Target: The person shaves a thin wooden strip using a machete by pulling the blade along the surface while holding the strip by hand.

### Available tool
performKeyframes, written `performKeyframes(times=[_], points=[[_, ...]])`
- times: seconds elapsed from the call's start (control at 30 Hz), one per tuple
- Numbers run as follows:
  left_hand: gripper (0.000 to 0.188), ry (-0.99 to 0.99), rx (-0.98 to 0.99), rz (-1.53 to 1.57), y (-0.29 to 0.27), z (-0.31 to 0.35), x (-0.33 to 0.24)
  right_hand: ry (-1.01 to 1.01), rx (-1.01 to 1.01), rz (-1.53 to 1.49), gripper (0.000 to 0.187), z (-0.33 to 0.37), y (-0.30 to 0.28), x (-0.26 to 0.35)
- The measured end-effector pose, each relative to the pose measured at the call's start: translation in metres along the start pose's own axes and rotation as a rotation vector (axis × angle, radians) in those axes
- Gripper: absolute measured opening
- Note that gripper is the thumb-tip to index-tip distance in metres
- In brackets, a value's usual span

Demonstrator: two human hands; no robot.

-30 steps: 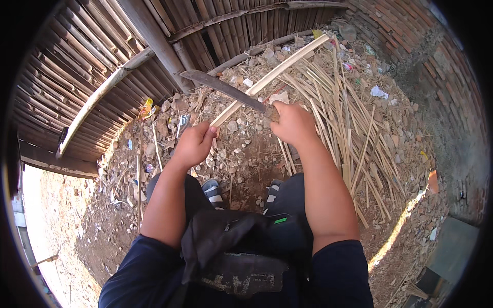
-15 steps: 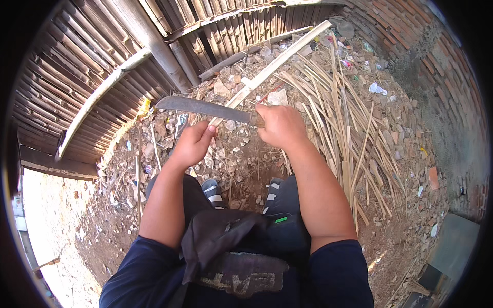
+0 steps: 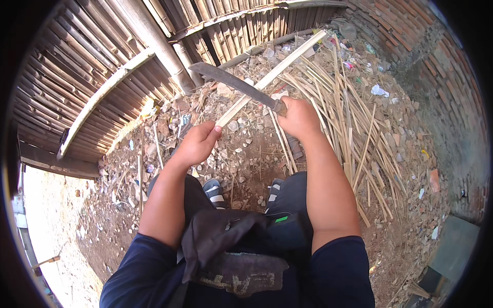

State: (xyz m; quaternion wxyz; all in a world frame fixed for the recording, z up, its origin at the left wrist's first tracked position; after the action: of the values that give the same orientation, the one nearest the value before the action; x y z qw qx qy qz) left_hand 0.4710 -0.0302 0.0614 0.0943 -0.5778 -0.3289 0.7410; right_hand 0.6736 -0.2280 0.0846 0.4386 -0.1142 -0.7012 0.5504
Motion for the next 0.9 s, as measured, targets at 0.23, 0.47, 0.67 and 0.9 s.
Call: performKeyframes(times=[0.23,0.47,0.67,0.9], points=[[0.042,-0.108,0.046,0.089,-0.004,0.002,0.018,-0.179,0.021,0.072,0.046,0.012,0.005,0.026],[0.05,0.007,-0.062,-0.151,-0.011,0.009,-0.004,-0.156,-0.044,0.012,0.047,0.006,-0.001,0.006],[0.039,-0.05,0.009,-0.077,0.001,0.01,-0.007,-0.161,-0.096,-0.058,0.045,0.017,-0.002,0.026],[0.034,0.023,0.106,-0.099,0.0,0.013,0.009,-0.118,0.126,-0.084,0.042,0.005,0.001,0.009]])
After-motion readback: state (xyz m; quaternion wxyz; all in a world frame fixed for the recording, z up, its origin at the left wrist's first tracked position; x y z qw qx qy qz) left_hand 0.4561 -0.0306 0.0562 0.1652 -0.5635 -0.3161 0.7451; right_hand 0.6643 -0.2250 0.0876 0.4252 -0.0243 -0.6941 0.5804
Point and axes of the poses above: each hand's wrist, its own z-axis away from the middle knuckle, its own y-axis out of the palm, x = y × z, the point moved 7 cm from there along -z, towards the middle knuckle, and after that the axes turned 3 degrees about -y, right-handed, at the moved point
